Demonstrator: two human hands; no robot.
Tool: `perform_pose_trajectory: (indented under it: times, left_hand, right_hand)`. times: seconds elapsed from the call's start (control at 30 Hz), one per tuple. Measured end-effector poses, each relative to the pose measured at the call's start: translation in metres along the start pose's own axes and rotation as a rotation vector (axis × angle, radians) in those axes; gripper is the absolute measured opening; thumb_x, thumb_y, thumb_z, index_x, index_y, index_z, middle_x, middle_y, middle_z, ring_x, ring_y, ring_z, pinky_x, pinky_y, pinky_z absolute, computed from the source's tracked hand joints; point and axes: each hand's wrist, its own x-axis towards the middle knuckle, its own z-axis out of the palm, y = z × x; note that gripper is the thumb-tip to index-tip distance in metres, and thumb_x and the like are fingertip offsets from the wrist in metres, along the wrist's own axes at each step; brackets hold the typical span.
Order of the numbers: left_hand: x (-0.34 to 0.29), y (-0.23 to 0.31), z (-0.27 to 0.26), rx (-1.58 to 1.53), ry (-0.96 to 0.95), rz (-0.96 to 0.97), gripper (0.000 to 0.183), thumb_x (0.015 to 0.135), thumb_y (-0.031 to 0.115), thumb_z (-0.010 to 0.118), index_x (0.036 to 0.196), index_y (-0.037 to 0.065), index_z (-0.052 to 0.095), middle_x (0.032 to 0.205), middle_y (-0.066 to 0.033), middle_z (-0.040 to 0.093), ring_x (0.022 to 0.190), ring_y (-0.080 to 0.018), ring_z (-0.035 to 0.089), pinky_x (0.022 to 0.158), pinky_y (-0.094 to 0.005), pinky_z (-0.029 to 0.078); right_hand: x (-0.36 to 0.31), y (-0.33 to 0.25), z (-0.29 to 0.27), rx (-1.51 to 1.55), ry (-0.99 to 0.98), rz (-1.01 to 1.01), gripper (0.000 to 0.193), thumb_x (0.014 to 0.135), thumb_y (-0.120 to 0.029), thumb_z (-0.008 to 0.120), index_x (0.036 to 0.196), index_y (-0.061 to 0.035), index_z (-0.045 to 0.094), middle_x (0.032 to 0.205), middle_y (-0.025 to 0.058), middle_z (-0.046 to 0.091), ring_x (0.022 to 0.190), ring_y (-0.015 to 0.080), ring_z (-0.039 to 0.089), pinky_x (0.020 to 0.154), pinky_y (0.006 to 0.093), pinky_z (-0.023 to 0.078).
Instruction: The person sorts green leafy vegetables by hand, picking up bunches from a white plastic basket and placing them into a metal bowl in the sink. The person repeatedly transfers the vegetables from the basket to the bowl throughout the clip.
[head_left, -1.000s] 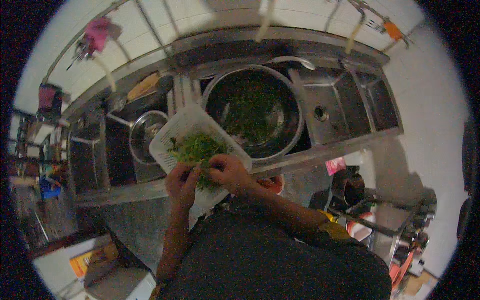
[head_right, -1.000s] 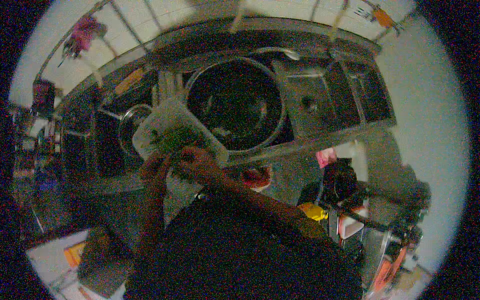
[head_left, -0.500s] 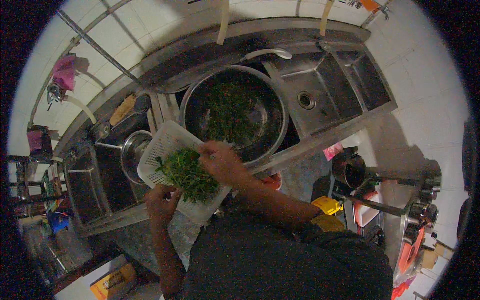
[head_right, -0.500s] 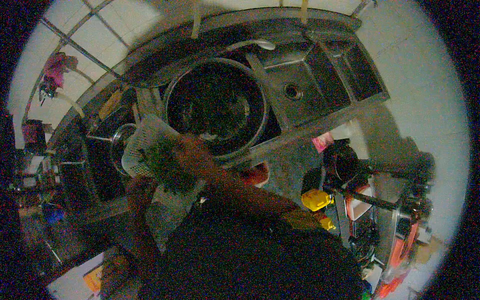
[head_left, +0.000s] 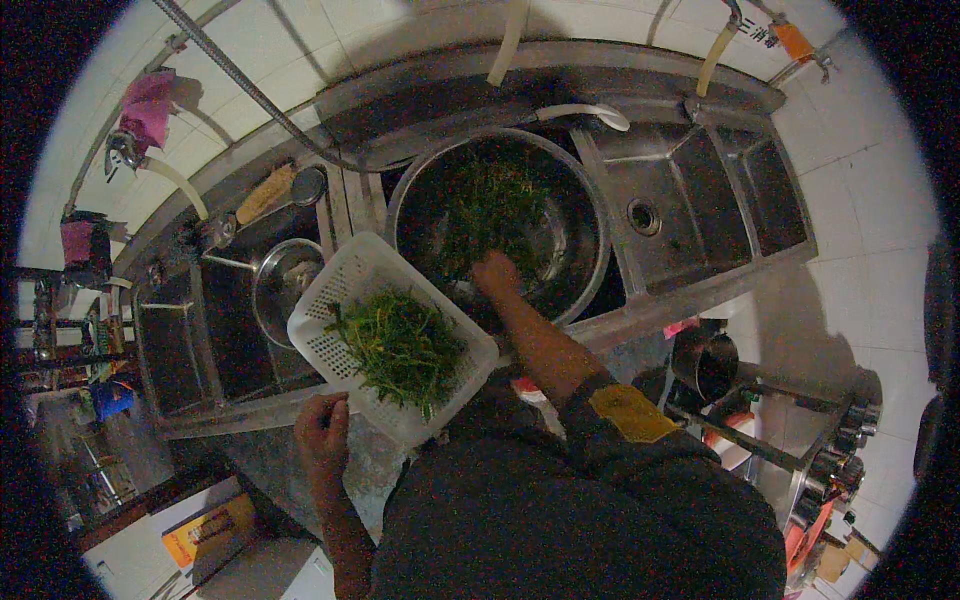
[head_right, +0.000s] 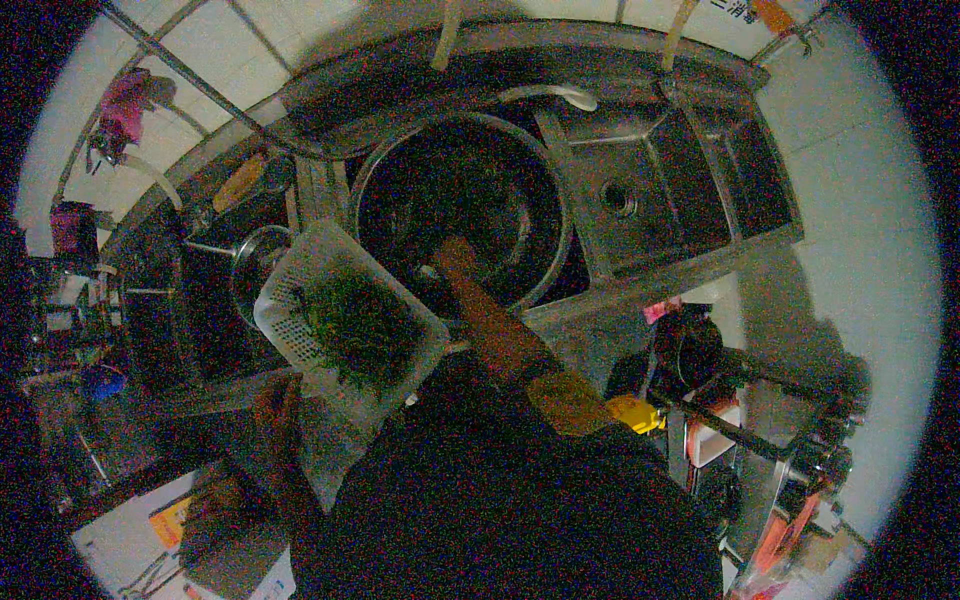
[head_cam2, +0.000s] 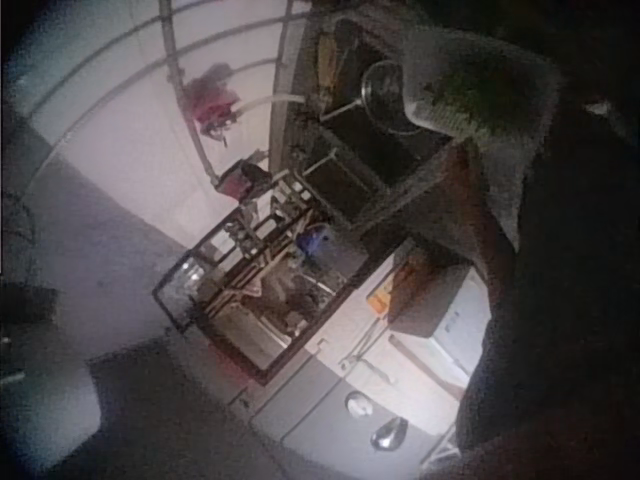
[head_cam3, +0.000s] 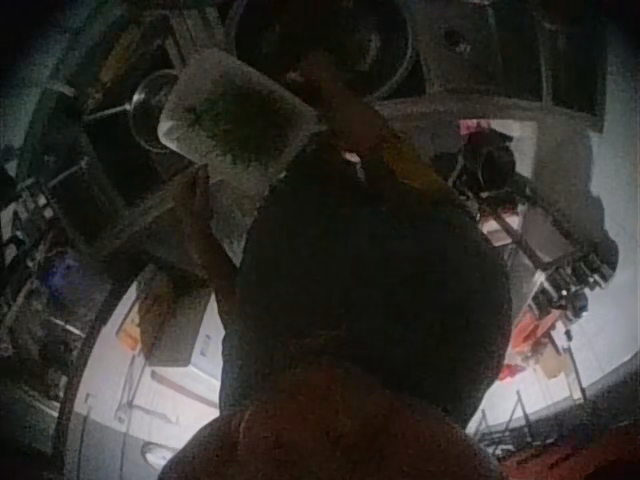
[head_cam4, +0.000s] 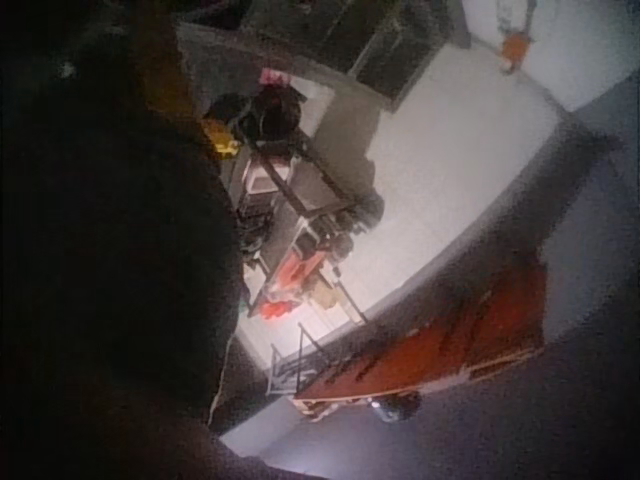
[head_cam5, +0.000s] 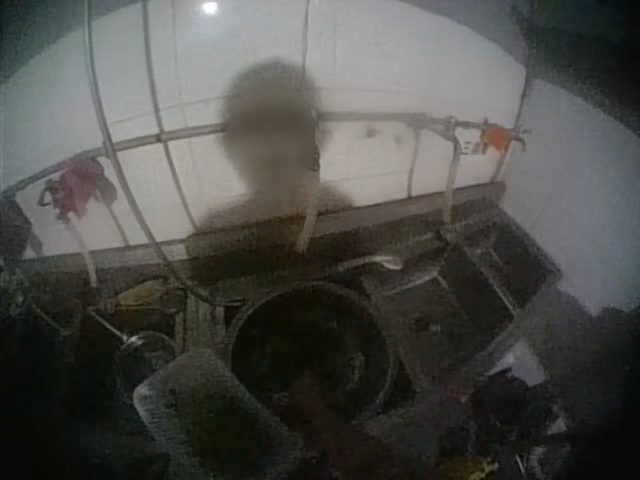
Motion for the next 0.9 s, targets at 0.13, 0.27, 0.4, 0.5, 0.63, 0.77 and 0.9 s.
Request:
perform_pose_trajectory:
  times: [0.13,0.27,0.4,0.5,0.63,0.77,0.9]
  left_hand:
    - [0.009,-0.006,0.004,-0.098,0.026,0.018,0.023,0.098,0.021,0.066,0.103,0.0,0.074,0.087,-0.0084,0.067,0.078,-0.0177,0.061,0.073,-0.0346,0.05]
    - [0.023,-0.007,0.011,-0.27,-0.03,0.022,0.021,0.099,0.018,0.066,0.104,-0.001,0.074,0.087,-0.0056,0.066,0.077,-0.0137,0.058,0.072,-0.0312,0.048]
    - [0.035,0.001,0.025,-0.495,-0.053,0.081,0.019,0.099,0.014,0.067,0.107,-0.001,0.074,0.09,-0.0038,0.066,0.079,-0.012,0.057,0.073,-0.03,0.047]
    - [0.043,0.013,0.032,-0.487,-0.141,0.043,0.021,0.098,0.014,0.068,0.112,-0.001,0.074,0.099,-0.0056,0.069,0.086,-0.0123,0.06,0.078,-0.03,0.049]
    - [0.056,0.028,0.045,-0.637,-0.14,0.09,0.028,0.096,0.016,0.072,0.118,-0.002,0.073,0.106,-0.0078,0.071,0.094,-0.015,0.063,0.084,-0.0313,0.05]
    - [0.06,0.035,0.042,-0.73,-0.178,-0.022,0.029,0.095,0.02,0.074,0.115,-0.002,0.071,0.1,-0.0052,0.069,0.09,-0.0145,0.062,0.081,-0.0315,0.05]
    - [0.054,0.036,0.034,-0.789,-0.094,-0.148,0.02,0.097,0.019,0.071,0.105,0.001,0.069,0.09,-0.0016,0.066,0.079,-0.0101,0.058,0.07,-0.0278,0.047]
  right_hand:
    - [-0.014,0.021,-0.025,0.568,-0.108,-0.008,0.032,0.092,-0.025,0.069,0.114,-0.0023,0.068,0.102,0.0163,0.073,0.089,0.0275,0.072,0.075,0.0442,0.06]
    - [-0.031,0.048,-0.054,0.75,-0.096,-0.337,0.029,0.091,-0.016,0.071,0.116,-0.0016,0.066,0.093,0.0118,0.07,0.083,0.0218,0.069,0.07,0.0366,0.058]
    - [-0.092,0.035,-0.107,1.302,-0.2,-0.189,0.027,0.09,-0.01,0.072,0.115,-0.0021,0.066,0.089,0.0097,0.069,0.08,0.0204,0.067,0.07,0.0331,0.055]
    - [-0.15,-0.009,-0.158,1.115,-0.234,-0.22,0.025,0.09,-0.011,0.072,0.113,-0.0034,0.066,0.09,0.0082,0.068,0.08,0.019,0.066,0.072,0.0327,0.054]
    - [-0.224,-0.069,-0.193,0.978,-0.299,-0.201,0.017,0.09,-0.009,0.072,0.105,-0.0039,0.066,0.091,0.0065,0.068,0.082,0.0161,0.065,0.075,0.0322,0.054]
    - [-0.259,-0.098,-0.184,0.803,-0.346,-0.423,0.011,0.089,-0.009,0.07,0.098,-0.0049,0.066,0.091,0.0043,0.066,0.082,0.0143,0.063,0.077,0.0317,0.053]
    - [-0.267,-0.099,-0.173,0.636,-0.393,-0.621,0.016,0.088,-0.007,0.069,0.103,-0.0056,0.064,0.095,0.0032,0.064,0.083,0.0131,0.061,0.078,0.0313,0.052]
